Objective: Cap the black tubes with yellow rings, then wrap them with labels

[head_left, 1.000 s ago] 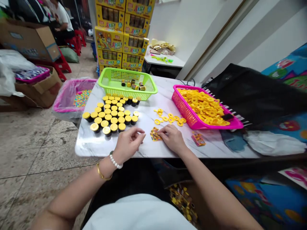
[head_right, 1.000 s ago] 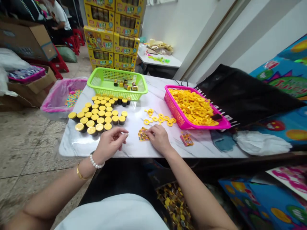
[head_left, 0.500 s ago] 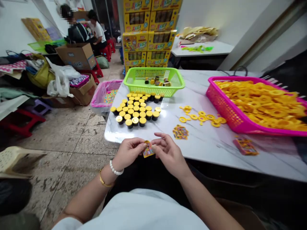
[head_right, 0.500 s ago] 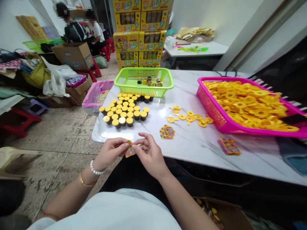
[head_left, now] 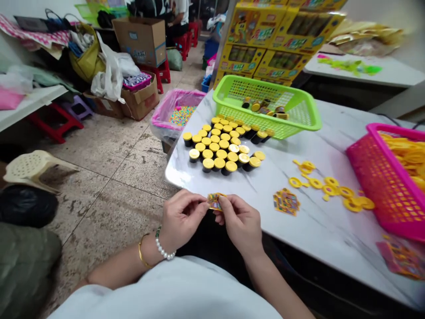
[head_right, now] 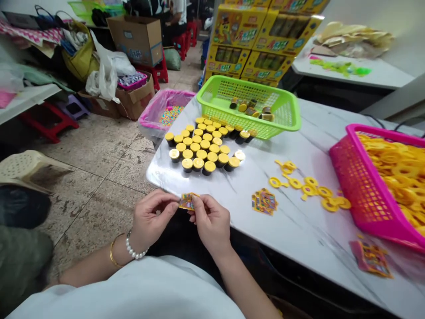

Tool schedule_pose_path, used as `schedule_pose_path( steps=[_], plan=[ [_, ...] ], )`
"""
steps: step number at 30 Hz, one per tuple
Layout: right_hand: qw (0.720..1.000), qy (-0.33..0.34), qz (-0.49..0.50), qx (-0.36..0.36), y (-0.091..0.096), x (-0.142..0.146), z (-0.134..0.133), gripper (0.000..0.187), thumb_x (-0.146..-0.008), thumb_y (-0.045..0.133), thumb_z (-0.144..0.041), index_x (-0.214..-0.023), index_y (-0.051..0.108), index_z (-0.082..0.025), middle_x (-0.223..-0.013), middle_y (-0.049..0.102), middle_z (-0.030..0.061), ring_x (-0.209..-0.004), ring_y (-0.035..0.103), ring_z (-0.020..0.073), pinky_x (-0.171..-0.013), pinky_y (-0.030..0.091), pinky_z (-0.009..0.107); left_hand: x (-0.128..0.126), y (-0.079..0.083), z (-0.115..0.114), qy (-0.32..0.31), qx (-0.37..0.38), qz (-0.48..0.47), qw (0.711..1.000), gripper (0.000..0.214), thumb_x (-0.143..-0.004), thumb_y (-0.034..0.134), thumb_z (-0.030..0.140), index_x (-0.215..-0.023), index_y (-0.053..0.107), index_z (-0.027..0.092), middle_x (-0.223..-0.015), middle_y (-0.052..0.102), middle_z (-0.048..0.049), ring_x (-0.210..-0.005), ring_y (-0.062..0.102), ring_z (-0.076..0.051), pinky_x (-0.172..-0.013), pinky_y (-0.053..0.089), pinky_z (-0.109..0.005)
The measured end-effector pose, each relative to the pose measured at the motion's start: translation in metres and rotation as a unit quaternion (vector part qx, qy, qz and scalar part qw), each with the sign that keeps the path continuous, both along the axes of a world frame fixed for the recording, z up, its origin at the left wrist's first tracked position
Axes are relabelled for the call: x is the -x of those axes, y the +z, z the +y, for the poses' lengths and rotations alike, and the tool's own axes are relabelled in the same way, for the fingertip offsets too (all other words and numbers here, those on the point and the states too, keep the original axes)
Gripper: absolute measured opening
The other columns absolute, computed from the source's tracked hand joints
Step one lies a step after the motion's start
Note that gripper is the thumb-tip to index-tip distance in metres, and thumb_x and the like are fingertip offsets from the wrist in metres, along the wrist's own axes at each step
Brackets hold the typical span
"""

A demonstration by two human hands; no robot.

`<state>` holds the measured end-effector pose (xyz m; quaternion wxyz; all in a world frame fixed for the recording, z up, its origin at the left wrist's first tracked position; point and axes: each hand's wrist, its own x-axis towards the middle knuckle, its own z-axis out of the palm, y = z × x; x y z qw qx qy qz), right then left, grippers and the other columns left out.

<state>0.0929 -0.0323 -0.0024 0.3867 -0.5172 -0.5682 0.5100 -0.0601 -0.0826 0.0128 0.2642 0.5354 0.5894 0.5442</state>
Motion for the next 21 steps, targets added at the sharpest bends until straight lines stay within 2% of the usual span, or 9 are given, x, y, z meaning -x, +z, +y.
schedule_pose_path(
  steps=[4,7,10,13,14,16,19,21],
  plan=[
    [0.997,0.005,-0.035,-0.07,-0.002,0.004,-0.001,0.036,-0.093,0.06,-0.048,-0.076,0.067,-0.018,-0.055,0.065,-0.0004,-0.043,0.059,0.0117,-0.044,0.048,0.022,0.002,-0.009,0.007,0.015,-0.043,-0.025,0.999,0.011,-0.085,0.072,0.024,-0.086,0.079,0.015,-0.07,0.068,-0.0043,-0.058,0.058,-0.01,-0.054,0.047,-0.021],
    [0.981,0.017,-0.089,-0.172,-0.004,0.007,-0.004,0.027,-0.096,0.058,-0.037,-0.079,0.069,-0.019,-0.058,0.066,-0.0007,-0.047,0.062,0.0122,-0.049,0.049,0.022,0.0,-0.013,0.01,0.013,-0.034,-0.06,0.998,0.009,-0.079,0.078,0.023,-0.082,0.08,0.015,-0.067,0.067,-0.0039,-0.057,0.056,-0.01,-0.052,0.046,-0.02],
    [0.948,0.058,-0.135,-0.282,-0.003,0.008,-0.005,0.019,-0.096,0.057,-0.026,-0.084,0.07,-0.02,-0.067,0.07,0.0013,-0.056,0.065,0.0131,-0.054,0.05,0.023,0.001,-0.011,0.013,0.02,-0.001,-0.123,0.992,0.01,-0.074,0.081,0.025,-0.079,0.082,0.016,-0.073,0.069,-0.0057,-0.062,0.06,-0.011,-0.055,0.049,-0.021],
    [0.928,0.089,-0.146,-0.33,0.004,0.005,0.005,0.017,-0.097,0.056,-0.022,-0.087,0.07,-0.02,-0.07,0.07,0.0009,-0.057,0.063,0.0116,-0.055,0.048,0.022,0.007,-0.006,0.017,0.002,0.077,-0.232,0.97,0.007,-0.072,0.081,0.024,-0.072,0.081,0.017,-0.076,0.075,-0.0072,-0.07,0.067,-0.015,-0.066,0.055,-0.024],
    [0.921,0.078,-0.157,-0.347,0.007,0.003,0.011,0.016,-0.097,0.057,-0.023,-0.086,0.069,-0.02,-0.07,0.069,0.0004,-0.057,0.061,0.0112,-0.055,0.048,0.022,0.009,-0.004,0.019,-0.006,0.107,-0.266,0.958,0.008,-0.071,0.081,0.023,-0.074,0.081,0.016,-0.076,0.076,-0.0075,-0.071,0.068,-0.015,-0.067,0.056,-0.024],
    [0.896,0.01,-0.207,-0.393,0.013,0.0,0.028,0.017,-0.095,0.062,-0.03,-0.082,0.065,-0.02,-0.068,0.065,0.0001,-0.057,0.059,0.0118,-0.057,0.047,0.024,0.013,-0.002,0.022,-0.017,0.159,-0.315,0.936,0.013,-0.07,0.081,0.025,-0.077,0.08,0.014,-0.072,0.076,-0.007,-0.061,0.065,-0.012,-0.057,0.052,-0.021],
    [0.829,-0.104,-0.34,-0.432,0.017,-0.002,0.057,0.028,-0.088,0.069,-0.042,-0.074,0.058,-0.02,-0.071,0.063,0.0017,-0.062,0.058,0.0149,-0.057,0.042,0.026,0.016,-0.003,0.026,-0.032,0.207,-0.369,0.906,0.022,-0.07,0.083,0.031,-0.072,0.073,0.011,-0.055,0.067,-0.0019,-0.039,0.046,-0.005,-0.037,0.031,-0.015],
    [0.807,-0.121,-0.402,-0.416,0.014,-0.001,0.071,0.03,-0.086,0.069,-0.041,-0.069,0.055,-0.021,-0.072,0.064,0.002,-0.064,0.058,0.0162,-0.055,0.038,0.027,0.016,-0.006,0.028,-0.046,0.23,-0.41,0.882,0.028,-0.069,0.084,0.035,-0.07,0.068,0.011,-0.053,0.064,0.0004,-0.032,0.038,-0.002,-0.033,0.021,-0.015]
  ],
)
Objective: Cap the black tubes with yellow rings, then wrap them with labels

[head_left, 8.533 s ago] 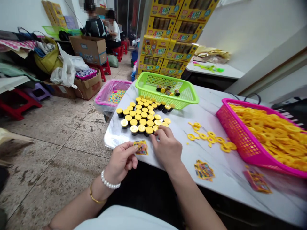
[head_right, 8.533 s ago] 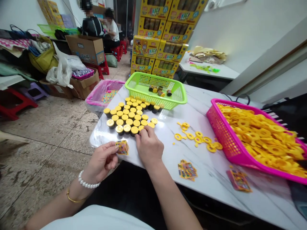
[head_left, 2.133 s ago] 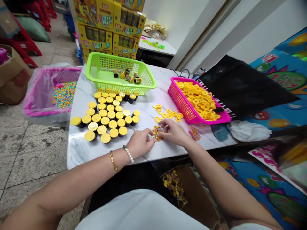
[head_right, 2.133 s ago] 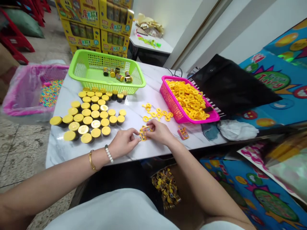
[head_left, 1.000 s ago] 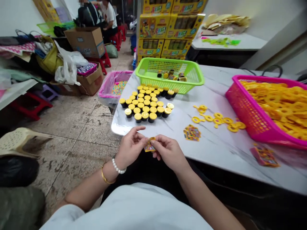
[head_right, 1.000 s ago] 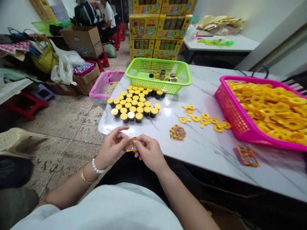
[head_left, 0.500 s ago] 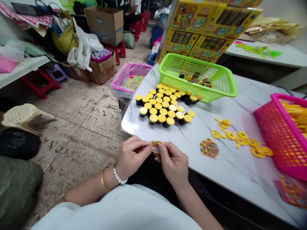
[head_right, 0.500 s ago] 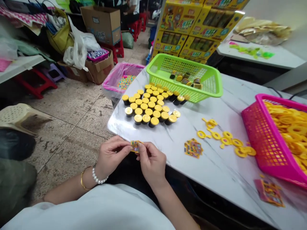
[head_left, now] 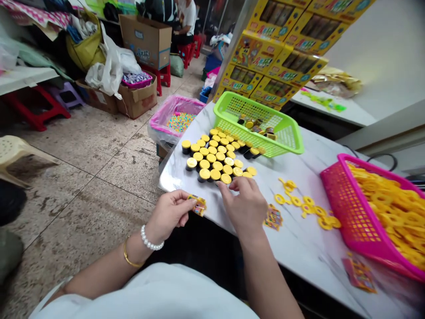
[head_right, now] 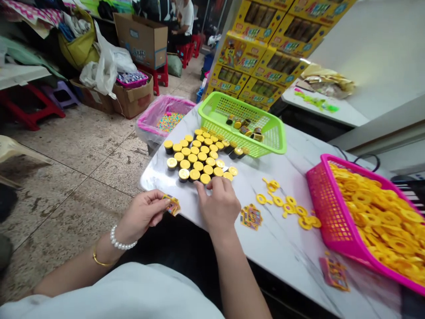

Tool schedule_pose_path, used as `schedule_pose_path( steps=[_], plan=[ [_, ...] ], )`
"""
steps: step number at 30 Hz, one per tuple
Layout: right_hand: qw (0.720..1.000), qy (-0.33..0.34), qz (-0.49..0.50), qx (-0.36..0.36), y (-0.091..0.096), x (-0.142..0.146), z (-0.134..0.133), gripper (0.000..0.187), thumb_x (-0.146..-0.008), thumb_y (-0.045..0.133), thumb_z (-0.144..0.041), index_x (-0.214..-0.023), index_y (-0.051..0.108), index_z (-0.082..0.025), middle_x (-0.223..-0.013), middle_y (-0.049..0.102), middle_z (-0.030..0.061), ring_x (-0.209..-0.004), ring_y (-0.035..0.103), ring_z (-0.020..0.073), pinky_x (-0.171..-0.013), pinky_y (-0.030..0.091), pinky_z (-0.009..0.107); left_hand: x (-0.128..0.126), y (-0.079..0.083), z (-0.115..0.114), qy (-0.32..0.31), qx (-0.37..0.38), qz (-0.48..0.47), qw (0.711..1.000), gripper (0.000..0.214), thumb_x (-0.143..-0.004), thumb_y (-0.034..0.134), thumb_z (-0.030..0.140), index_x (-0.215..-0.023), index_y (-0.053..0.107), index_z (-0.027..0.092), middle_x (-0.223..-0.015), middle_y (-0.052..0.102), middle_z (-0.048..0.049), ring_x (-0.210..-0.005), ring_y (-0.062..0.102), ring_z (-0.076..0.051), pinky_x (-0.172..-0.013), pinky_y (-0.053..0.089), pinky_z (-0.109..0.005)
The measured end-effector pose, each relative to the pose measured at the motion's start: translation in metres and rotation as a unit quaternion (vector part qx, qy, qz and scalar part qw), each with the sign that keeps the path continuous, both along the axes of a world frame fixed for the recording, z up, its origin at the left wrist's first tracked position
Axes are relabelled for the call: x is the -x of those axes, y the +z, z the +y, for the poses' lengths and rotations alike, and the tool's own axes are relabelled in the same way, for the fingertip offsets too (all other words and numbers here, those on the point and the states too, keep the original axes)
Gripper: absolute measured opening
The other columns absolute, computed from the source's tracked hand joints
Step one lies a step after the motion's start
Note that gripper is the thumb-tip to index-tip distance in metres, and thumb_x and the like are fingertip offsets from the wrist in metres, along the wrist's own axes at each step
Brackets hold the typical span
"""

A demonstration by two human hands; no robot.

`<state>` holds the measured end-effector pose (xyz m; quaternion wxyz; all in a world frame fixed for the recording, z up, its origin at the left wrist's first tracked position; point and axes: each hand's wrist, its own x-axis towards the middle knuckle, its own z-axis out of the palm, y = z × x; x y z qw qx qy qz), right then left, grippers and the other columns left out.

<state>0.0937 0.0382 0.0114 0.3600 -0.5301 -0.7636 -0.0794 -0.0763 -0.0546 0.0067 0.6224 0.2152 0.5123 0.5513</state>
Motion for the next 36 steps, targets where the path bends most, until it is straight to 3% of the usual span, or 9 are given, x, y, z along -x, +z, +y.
schedule_pose_path(
  steps=[4,7,11,13,17,19,24,31,36],
  plan=[
    [0.993,-0.016,0.085,0.079,-0.009,-0.002,0.004,0.018,-0.08,0.07,-0.034,-0.081,0.057,-0.022,-0.071,0.064,-0.0004,-0.059,0.059,0.0155,-0.056,0.044,0.027,0.003,-0.005,0.004,-0.017,0.045,-0.093,0.995,0.027,-0.068,0.085,0.03,-0.08,0.07,0.01,-0.059,0.066,-0.001,-0.032,0.038,0.0,-0.031,0.02,-0.013],
    [0.967,0.032,0.185,0.174,-0.009,-0.014,-0.007,0.034,-0.077,0.071,-0.038,-0.104,0.062,-0.019,-0.078,0.066,0.0001,-0.058,0.061,0.0143,-0.06,0.052,0.029,0.007,-0.005,0.007,-0.007,0.068,-0.158,0.985,0.018,-0.07,0.082,0.02,-0.079,0.072,0.009,-0.06,0.066,-0.0013,-0.035,0.04,0.0,-0.031,0.019,-0.011],
    [0.952,0.103,0.187,0.219,-0.002,-0.034,-0.025,0.023,-0.079,0.072,-0.033,-0.098,0.073,-0.021,-0.08,0.066,0.0029,-0.066,0.062,0.0162,-0.068,0.056,0.033,0.009,0.0,0.013,-0.019,0.068,-0.238,0.969,0.005,-0.073,0.076,0.01,-0.075,0.072,0.008,-0.074,0.072,-0.0063,-0.039,0.039,0.002,-0.032,0.019,-0.008],
    [0.916,0.134,0.274,0.26,0.001,-0.039,-0.033,0.02,-0.082,0.071,-0.032,-0.099,0.075,-0.022,-0.086,0.069,0.0043,-0.072,0.064,0.0178,-0.07,0.056,0.034,0.006,0.001,0.015,-0.033,0.066,-0.256,0.964,0.003,-0.074,0.075,0.009,-0.075,0.072,0.007,-0.077,0.073,-0.0071,-0.038,0.038,0.003,-0.032,0.018,-0.008],
    [0.804,0.226,0.429,0.344,0.002,-0.034,-0.042,0.024,-0.087,0.066,-0.032,-0.107,0.077,-0.027,-0.101,0.072,0.0045,-0.09,0.068,0.0214,-0.081,0.056,0.037,-0.001,0.001,0.017,-0.033,0.066,-0.265,0.962,0.007,-0.074,0.077,0.01,-0.075,0.071,0.007,-0.068,0.066,-0.0021,-0.037,0.038,0.002,-0.032,0.021,-0.008],
    [0.791,0.239,0.43,0.363,0.001,-0.029,-0.042,0.023,-0.087,0.066,-0.03,-0.106,0.078,-0.028,-0.102,0.072,0.004,-0.096,0.067,0.0224,-0.085,0.054,0.036,-0.003,0.001,0.017,-0.03,0.066,-0.266,0.961,0.009,-0.073,0.078,0.011,-0.075,0.071,0.007,-0.065,0.063,-0.0003,-0.037,0.038,0.002,-0.032,0.022,-0.008],
    [0.857,0.191,0.351,0.325,0.004,-0.023,-0.041,0.02,-0.086,0.069,-0.025,-0.104,0.077,-0.026,-0.098,0.07,0.004,-0.089,0.066,0.0184,-0.077,0.054,0.03,-0.003,0.001,0.015,-0.03,0.061,-0.278,0.958,0.013,-0.07,0.08,0.013,-0.076,0.07,0.007,-0.067,0.063,-0.0006,-0.037,0.035,0.002,-0.031,0.017,-0.009],
    [0.942,0.215,0.173,0.192,0.026,-0.018,-0.054,0.024,-0.086,0.068,-0.02,-0.109,0.073,-0.024,-0.101,0.064,0.0066,-0.089,0.066,0.0195,-0.081,0.056,0.035,-0.004,-0.003,0.014,-0.013,0.05,-0.266,0.963,0.019,-0.068,0.083,0.018,-0.076,0.069,0.007,-0.068,0.065,-0.0016,-0.038,0.037,0.003,-0.032,0.017,-0.009],
    [0.96,0.202,0.13,0.147,0.031,-0.019,-0.06,0.024,-0.086,0.067,-0.02,-0.11,0.071,-0.025,-0.1,0.064,0.0062,-0.086,0.065,0.019,-0.078,0.057,0.035,-0.006,-0.005,0.011,-0.012,0.056,-0.262,0.963,0.019,-0.07,0.081,0.02,-0.076,0.067,0.008,-0.066,0.063,-0.0004,-0.038,0.036,0.003,-0.033,0.018,-0.01]
  ],
)
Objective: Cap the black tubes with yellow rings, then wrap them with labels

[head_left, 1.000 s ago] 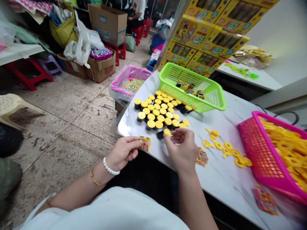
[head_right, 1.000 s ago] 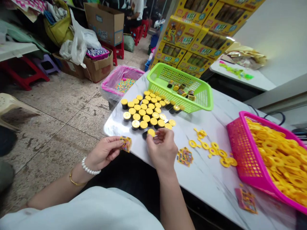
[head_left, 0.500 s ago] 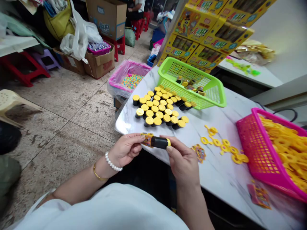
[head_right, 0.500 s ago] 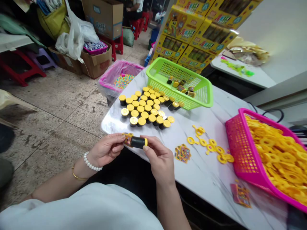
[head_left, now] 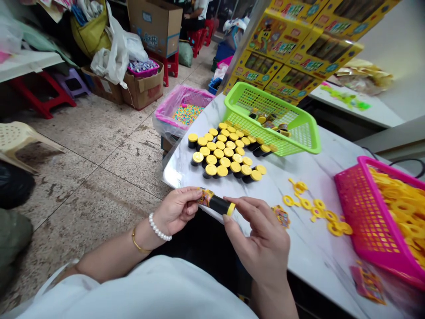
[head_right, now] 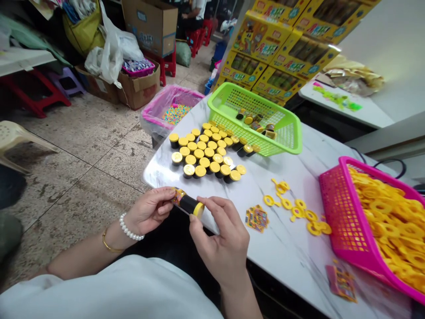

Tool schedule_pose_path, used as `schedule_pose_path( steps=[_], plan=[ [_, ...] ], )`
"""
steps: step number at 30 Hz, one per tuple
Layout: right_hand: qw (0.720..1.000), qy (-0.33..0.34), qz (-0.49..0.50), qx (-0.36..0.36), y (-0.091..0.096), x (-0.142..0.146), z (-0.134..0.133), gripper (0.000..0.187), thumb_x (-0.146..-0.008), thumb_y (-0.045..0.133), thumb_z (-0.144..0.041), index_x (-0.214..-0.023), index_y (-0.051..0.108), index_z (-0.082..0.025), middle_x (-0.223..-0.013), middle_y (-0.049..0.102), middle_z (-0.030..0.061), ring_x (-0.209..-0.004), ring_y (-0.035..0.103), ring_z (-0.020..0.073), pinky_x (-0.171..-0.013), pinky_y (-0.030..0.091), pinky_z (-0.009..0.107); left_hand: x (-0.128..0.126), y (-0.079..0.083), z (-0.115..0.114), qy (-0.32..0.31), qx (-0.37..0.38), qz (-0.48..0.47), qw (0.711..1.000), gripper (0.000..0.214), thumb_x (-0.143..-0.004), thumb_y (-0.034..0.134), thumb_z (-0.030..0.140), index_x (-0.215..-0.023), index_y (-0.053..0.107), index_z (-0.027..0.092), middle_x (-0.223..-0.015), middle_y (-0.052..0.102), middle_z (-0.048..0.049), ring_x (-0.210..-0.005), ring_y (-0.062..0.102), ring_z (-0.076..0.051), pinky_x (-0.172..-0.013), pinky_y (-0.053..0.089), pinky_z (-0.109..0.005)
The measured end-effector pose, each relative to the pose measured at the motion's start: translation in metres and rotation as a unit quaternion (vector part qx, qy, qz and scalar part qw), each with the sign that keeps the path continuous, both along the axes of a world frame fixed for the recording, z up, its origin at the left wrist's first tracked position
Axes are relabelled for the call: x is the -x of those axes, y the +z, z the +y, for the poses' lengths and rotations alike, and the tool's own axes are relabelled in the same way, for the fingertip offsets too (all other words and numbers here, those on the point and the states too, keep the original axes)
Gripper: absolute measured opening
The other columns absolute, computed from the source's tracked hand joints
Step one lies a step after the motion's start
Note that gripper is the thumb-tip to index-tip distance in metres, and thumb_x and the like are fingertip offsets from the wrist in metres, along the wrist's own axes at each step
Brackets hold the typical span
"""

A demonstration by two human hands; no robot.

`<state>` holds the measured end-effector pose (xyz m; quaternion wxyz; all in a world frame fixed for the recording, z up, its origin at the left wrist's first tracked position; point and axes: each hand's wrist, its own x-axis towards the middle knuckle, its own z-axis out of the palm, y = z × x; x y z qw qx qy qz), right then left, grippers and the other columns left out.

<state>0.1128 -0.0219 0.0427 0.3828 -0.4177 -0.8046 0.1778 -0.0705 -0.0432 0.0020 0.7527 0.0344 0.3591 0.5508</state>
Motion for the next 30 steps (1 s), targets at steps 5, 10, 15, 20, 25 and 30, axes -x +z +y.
schedule_pose_path(
  steps=[5,10,15,20,25,30],
  plan=[
    [0.999,0.037,-0.002,0.014,-0.002,-0.006,0.003,0.024,-0.084,0.068,-0.018,-0.107,0.071,-0.024,-0.1,0.064,0.0058,-0.085,0.066,0.0186,-0.074,0.059,0.032,0.0,0.0,-0.002,-0.006,0.003,-0.018,1.0,0.02,-0.07,0.081,0.02,-0.078,0.065,0.01,-0.068,0.065,-0.0008,-0.037,0.035,0.001,-0.033,0.016,-0.012],
    [0.998,0.038,0.04,0.019,-0.006,0.0,0.004,0.029,-0.082,0.071,-0.017,-0.111,0.069,-0.023,-0.119,0.065,0.0111,-0.1,0.07,0.0237,-0.082,0.062,0.036,-0.002,0.0,-0.004,0.002,-0.023,0.008,1.0,0.03,-0.063,0.086,0.027,-0.077,0.065,0.01,-0.063,0.06,0.0018,-0.038,0.034,0.001,-0.034,0.016,-0.013],
    [0.959,0.123,0.15,0.207,-0.02,-0.001,0.001,0.031,-0.089,0.067,-0.017,-0.118,0.066,-0.025,-0.115,0.074,0.0084,-0.097,0.075,0.0226,-0.088,0.064,0.038,-0.002,0.001,-0.015,0.048,-0.038,0.146,0.987,0.038,-0.065,0.087,0.038,-0.084,0.067,0.011,-0.061,0.055,0.003,-0.047,0.042,-0.002,-0.038,0.021,-0.011],
    [0.963,0.141,0.157,0.166,-0.018,-0.008,0.001,0.042,-0.087,0.067,-0.012,-0.125,0.068,-0.03,-0.115,0.071,0.0069,-0.1,0.072,0.0218,-0.083,0.064,0.035,0.008,0.01,-0.019,0.017,-0.164,0.27,0.949,0.054,-0.064,0.09,0.028,-0.112,0.067,0.019,-0.111,0.066,-0.0079,-0.08,0.063,-0.012,-0.058,0.052,-0.018],
    [0.986,0.141,0.076,0.052,-0.018,-0.003,0.005,0.049,-0.087,0.065,-0.009,-0.13,0.067,-0.032,-0.107,0.065,0.0059,-0.085,0.068,0.0161,-0.076,0.062,0.032,0.001,0.012,-0.01,-0.102,-0.188,0.248,0.945,0.042,-0.073,0.083,0.04,-0.102,0.07,0.013,-0.083,0.07,-0.0061,-0.065,0.062,-0.012,-0.057,0.054,-0.023],
    [0.989,0.124,0.077,0.024,-0.024,-0.015,0.006,0.054,-0.082,0.069,-0.007,-0.131,0.061,-0.029,-0.106,0.07,0.006,-0.094,0.07,0.0206,-0.083,0.062,0.037,-0.005,0.01,-0.004,-0.128,-0.187,0.245,0.943,0.048,-0.071,0.085,0.039,-0.108,0.069,0.013,-0.079,0.069,-0.0041,-0.062,0.062,-0.012,-0.052,0.053,-0.022]
  ],
)
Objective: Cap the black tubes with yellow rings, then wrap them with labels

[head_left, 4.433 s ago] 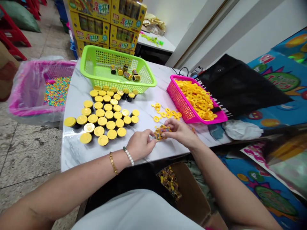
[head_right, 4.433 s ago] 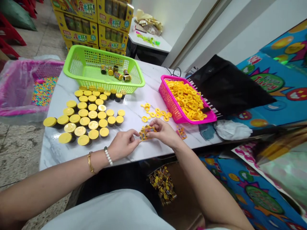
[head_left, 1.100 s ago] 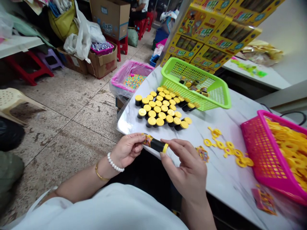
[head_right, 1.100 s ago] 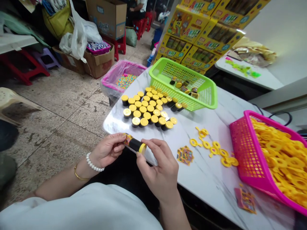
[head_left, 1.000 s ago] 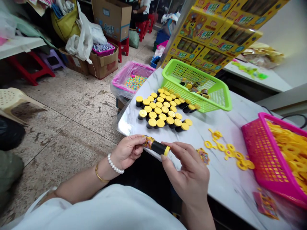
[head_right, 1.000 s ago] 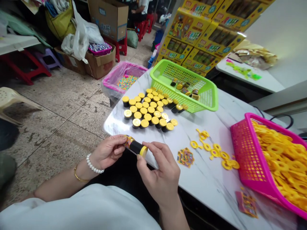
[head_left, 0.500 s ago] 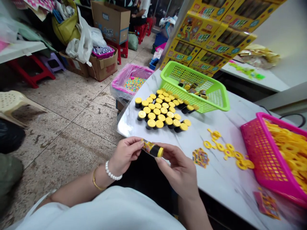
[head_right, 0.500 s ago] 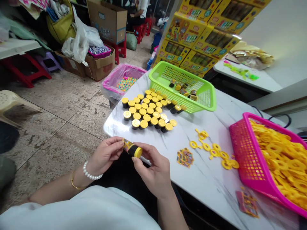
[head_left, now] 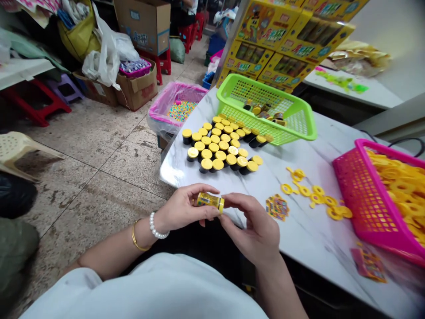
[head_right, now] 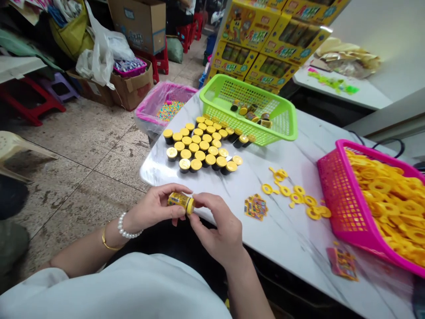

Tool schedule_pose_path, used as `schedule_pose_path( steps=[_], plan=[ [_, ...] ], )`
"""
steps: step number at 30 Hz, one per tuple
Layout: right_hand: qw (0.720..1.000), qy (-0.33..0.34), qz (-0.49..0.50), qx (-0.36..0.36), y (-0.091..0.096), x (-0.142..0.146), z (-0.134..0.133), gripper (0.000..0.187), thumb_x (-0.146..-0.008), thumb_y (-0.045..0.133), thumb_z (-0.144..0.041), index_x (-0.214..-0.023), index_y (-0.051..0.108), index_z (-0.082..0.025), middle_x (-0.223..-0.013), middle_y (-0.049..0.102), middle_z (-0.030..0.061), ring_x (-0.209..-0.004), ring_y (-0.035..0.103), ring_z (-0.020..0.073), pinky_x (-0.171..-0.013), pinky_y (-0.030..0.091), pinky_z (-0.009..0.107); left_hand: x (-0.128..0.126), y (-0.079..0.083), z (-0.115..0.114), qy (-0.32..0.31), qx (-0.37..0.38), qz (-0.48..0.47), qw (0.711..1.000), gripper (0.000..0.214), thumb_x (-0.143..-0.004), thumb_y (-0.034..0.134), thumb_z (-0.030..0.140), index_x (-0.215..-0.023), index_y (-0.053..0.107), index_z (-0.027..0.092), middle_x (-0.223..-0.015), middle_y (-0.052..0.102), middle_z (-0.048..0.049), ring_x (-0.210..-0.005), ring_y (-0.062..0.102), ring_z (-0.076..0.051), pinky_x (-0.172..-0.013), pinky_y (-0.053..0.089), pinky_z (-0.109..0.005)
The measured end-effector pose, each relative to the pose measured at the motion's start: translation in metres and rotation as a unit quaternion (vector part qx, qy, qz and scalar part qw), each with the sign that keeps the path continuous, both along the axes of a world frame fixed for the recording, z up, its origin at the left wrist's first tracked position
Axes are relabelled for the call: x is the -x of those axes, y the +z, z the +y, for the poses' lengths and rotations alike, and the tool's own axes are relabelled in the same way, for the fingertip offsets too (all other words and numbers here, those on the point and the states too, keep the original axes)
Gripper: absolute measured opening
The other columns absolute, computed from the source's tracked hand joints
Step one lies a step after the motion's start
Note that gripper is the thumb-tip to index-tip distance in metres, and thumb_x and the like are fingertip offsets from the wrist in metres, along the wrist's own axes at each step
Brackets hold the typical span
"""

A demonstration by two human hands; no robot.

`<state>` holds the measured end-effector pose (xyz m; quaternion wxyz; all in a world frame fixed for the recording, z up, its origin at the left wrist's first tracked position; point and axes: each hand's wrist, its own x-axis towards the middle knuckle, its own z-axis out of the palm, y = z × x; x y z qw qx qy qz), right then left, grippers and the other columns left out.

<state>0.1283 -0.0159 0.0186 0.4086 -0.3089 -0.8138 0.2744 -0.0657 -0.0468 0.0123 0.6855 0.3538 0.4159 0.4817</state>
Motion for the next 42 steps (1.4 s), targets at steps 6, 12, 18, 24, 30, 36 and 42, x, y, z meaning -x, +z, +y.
schedule_pose_path(
  steps=[6,12,18,24,30,36,42],
  plan=[
    [0.991,-0.024,0.044,0.122,-0.012,0.004,0.0,0.017,-0.08,0.077,-0.022,-0.096,0.069,-0.022,-0.085,0.076,0.0036,-0.072,0.073,0.0184,-0.067,0.064,0.032,-0.001,-0.002,-0.002,0.031,-0.057,0.072,0.995,0.028,-0.079,0.078,0.033,-0.099,0.074,0.014,-0.087,0.073,-0.0062,-0.066,0.062,-0.011,-0.061,0.055,-0.022],
    [0.97,-0.044,0.093,0.22,-0.018,0.011,0.0,0.018,-0.084,0.075,-0.027,-0.1,0.069,-0.02,-0.086,0.074,0.0041,-0.073,0.071,0.0165,-0.069,0.062,0.031,0.003,0.001,0.005,-0.016,-0.019,0.043,0.999,0.044,-0.079,0.077,0.048,-0.105,0.062,0.016,-0.071,0.065,0.0002,-0.053,0.063,-0.011,-0.048,0.053,-0.021],
    [0.953,0.066,0.137,0.263,-0.012,0.001,0.012,0.024,-0.086,0.075,-0.029,-0.109,0.075,-0.028,-0.102,0.07,0.0059,-0.081,0.071,0.0174,-0.068,0.063,0.032,0.003,-0.002,0.009,-0.056,0.056,-0.016,0.997,0.049,-0.077,0.073,0.062,-0.086,0.057,0.016,-0.059,0.065,0.0002,-0.036,0.055,-0.009,-0.031,0.042,-0.016],
    [0.935,0.034,0.231,0.266,-0.021,0.009,0.01,0.011,-0.082,0.078,-0.023,-0.092,0.079,-0.028,-0.089,0.065,0.0027,-0.068,0.066,0.0144,-0.054,0.061,0.029,-0.004,-0.004,0.01,-0.063,0.077,-0.083,0.992,0.054,-0.068,0.079,0.064,-0.078,0.058,0.016,-0.053,0.063,0.0024,-0.029,0.049,-0.007,-0.025,0.032,-0.014],
    [0.96,0.022,0.201,0.193,-0.02,0.004,0.006,0.017,-0.082,0.078,-0.019,-0.093,0.08,-0.031,-0.088,0.065,0.0016,-0.071,0.066,0.014,-0.057,0.06,0.027,-0.011,-0.002,0.011,-0.078,0.104,-0.113,0.985,0.059,-0.066,0.077,0.07,-0.08,0.059,0.016,-0.049,0.063,0.0024,-0.027,0.047,-0.008,-0.023,0.03,-0.015],
    [0.977,0.043,0.148,0.146,-0.015,0.0,0.007,0.031,-0.083,0.074,-0.012,-0.108,0.076,-0.031,-0.091,0.064,0.0027,-0.078,0.066,0.0149,-0.062,0.059,0.027,-0.013,-0.005,0.012,-0.075,0.118,-0.075,0.987,0.059,-0.068,0.073,0.072,-0.073,0.053,0.017,-0.042,0.057,0.0051,-0.024,0.041,-0.006,-0.022,0.024,-0.013],
    [0.994,0.033,0.101,0.028,-0.004,-0.003,0.005,0.042,-0.077,0.075,0.001,-0.104,0.078,-0.031,-0.085,0.066,0.0003,-0.076,0.072,0.0151,-0.069,0.063,0.028,-0.013,-0.005,0.013,-0.104,0.108,-0.13,0.98,0.059,-0.068,0.073,0.071,-0.08,0.057,0.016,-0.048,0.061,0.0031,-0.026,0.043,-0.006,-0.024,0.028,-0.014]
  ],
)
